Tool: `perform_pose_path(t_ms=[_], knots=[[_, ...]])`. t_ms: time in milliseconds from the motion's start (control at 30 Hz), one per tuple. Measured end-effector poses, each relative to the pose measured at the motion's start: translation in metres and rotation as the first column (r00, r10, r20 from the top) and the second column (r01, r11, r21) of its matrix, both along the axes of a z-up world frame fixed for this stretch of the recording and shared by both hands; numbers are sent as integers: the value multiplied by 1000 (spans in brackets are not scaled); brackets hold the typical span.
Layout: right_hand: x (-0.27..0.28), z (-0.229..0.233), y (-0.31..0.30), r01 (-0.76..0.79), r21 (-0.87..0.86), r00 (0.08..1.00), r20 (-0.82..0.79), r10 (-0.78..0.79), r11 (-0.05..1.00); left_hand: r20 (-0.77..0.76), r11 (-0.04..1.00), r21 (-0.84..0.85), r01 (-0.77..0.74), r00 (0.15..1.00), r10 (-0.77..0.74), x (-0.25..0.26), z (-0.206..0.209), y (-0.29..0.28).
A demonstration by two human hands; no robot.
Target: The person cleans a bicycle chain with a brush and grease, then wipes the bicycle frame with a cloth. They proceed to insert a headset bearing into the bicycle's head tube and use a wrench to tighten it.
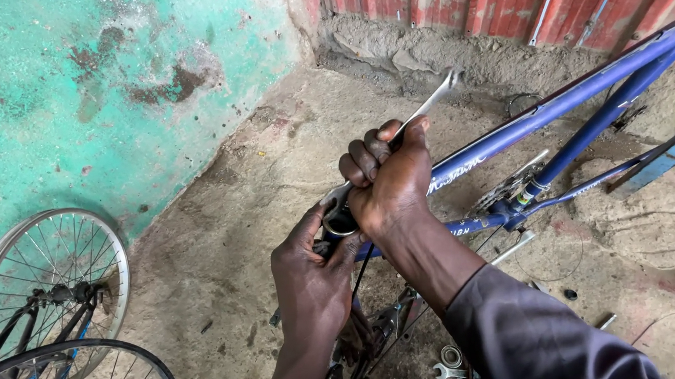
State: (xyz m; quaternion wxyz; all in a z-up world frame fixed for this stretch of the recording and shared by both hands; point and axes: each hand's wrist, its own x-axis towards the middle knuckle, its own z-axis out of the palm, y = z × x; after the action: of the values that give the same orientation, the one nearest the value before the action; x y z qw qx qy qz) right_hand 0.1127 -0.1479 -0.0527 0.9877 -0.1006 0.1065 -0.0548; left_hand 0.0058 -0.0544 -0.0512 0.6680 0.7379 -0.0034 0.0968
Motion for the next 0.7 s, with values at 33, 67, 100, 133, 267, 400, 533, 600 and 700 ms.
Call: perform_pose_path(t_ms=[33,67,100,133,267,400,533,600,700], knots=[[2,-2,0,42,5,999,9,-42,999,-72,973,-231,-14,997,-3,3,-6,0],[5,-4,1,82,9,996,18,-82,997,-141,893,-448,-47,990,-19,6,-13,0],[5,-6,1,81,11,997,15,-81,997,-143,894,-446,-49,990,-17,3,-9,0],[5,-6,0,26,5,999,28,-27,1000,-81,981,-192,-37,996,22,1,-4,0],[8,-12,-2,-54,-2,993,109,54,999,67,989,145,-41,997,32,-3,4,1],[4,-2,-3,-44,-70,999,21,46,997,-97,997,17,-80,992,82,2,-8,1],[15,-13,-13,-359,-111,896,236,376,927,114,999,8,-44,993,43,2,-10,1],[21,-20,-13,-429,-113,845,298,443,896,144,994,85,-63,988,50,1,-5,2],[28,-27,-11,-400,-43,883,249,398,916,107,975,205,-85,992,64,-2,6,5]])
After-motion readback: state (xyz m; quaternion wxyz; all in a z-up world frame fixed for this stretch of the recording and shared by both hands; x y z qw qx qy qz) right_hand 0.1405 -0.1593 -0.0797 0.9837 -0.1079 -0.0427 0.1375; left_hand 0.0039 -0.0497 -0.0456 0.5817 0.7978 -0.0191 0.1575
